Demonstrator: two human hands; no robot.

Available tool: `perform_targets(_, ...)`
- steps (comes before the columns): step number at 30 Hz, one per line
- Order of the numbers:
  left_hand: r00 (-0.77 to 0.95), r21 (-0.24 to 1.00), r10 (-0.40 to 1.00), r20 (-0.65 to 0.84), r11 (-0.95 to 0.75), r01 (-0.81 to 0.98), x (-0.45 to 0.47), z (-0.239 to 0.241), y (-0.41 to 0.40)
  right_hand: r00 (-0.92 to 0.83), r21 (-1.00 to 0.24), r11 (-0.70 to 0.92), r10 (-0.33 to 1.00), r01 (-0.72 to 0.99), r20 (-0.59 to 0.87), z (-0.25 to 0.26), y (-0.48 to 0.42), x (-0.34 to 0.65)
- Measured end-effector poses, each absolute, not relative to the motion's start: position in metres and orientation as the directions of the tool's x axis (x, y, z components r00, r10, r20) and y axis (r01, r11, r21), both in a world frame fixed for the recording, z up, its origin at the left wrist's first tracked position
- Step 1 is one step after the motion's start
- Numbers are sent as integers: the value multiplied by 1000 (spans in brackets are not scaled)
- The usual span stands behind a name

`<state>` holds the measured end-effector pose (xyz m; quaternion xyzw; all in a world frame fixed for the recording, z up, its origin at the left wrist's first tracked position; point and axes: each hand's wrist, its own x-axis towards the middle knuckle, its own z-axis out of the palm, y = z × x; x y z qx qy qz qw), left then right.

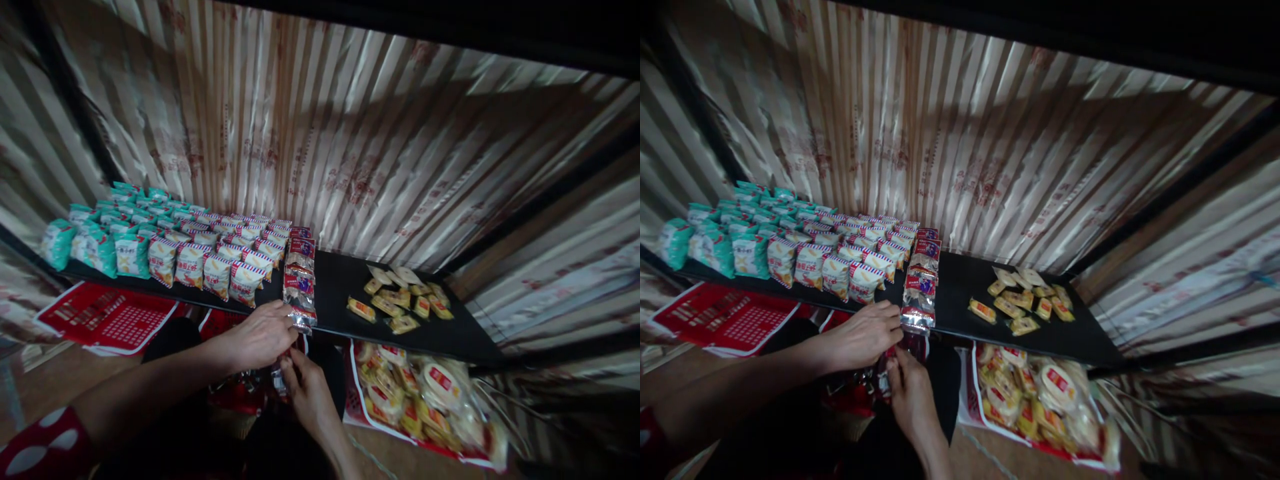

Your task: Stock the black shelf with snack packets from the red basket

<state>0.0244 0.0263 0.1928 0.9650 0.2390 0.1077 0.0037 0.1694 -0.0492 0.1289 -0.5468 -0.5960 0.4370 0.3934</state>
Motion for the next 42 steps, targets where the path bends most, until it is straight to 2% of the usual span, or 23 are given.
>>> perform_targets(2,842,99,440,312,-897,432,28,192,28,-61,-969,-20,997,246,-36,127,-47,175)
perform_targets(5,703,208,487,519,-869,448,31,188,30,-33,-994,-105,994,-7,-105,129,-42,184)
perform_targets(8,434,446,652,622,-750,487,30,174,29,3,-940,-202,978,-274,-210,134,-38,191)
perform_targets(10,257,680,816,519,-575,455,30,161,27,26,-880,-251,958,-402,-286,136,-36,195)
perform_targets(12,163,906,959,234,-275,322,31,150,24,24,-833,-284,942,-476,-335,137,-34,197)
perform_targets(13,184,972,981,59,-98,212,32,145,21,17,-820,-292,939,-493,-345,137,-32,198)
perform_targets(15,336,972,918,-210,232,-25,35,141,15,-7,-815,-300,940,-497,-342,135,-28,198)
perform_targets(16,419,927,864,-279,357,-119,37,140,13,-18,-821,-300,942,-485,-334,134,-25,198)
perform_targets(18,427,863,836,-345,461,-206,41,138,10,-49,-842,-310,945,-441,-323,131,-19,199)
perform_targets(23,260,903,902,-345,395,-171,48,133,22,-99,-871,-325,945,-370,-310,126,0,203)
perform_targets(28,231,914,917,-325,367,-171,57,135,38,19,-887,-269,954,-376,-298,127,18,203)
perform_targets(32,206,909,920,-332,371,-189,68,134,46,55,-918,-244,960,-314,-274,125,35,208)
perform_targets(37,230,900,921,-315,367,-236,82,127,64,64,-964,-209,973,-164,-221,113,62,226)
perform_targets(42,163,940,949,-270,297,-166,96,106,97,86,-983,-165,984,83,-157,94,96,243)
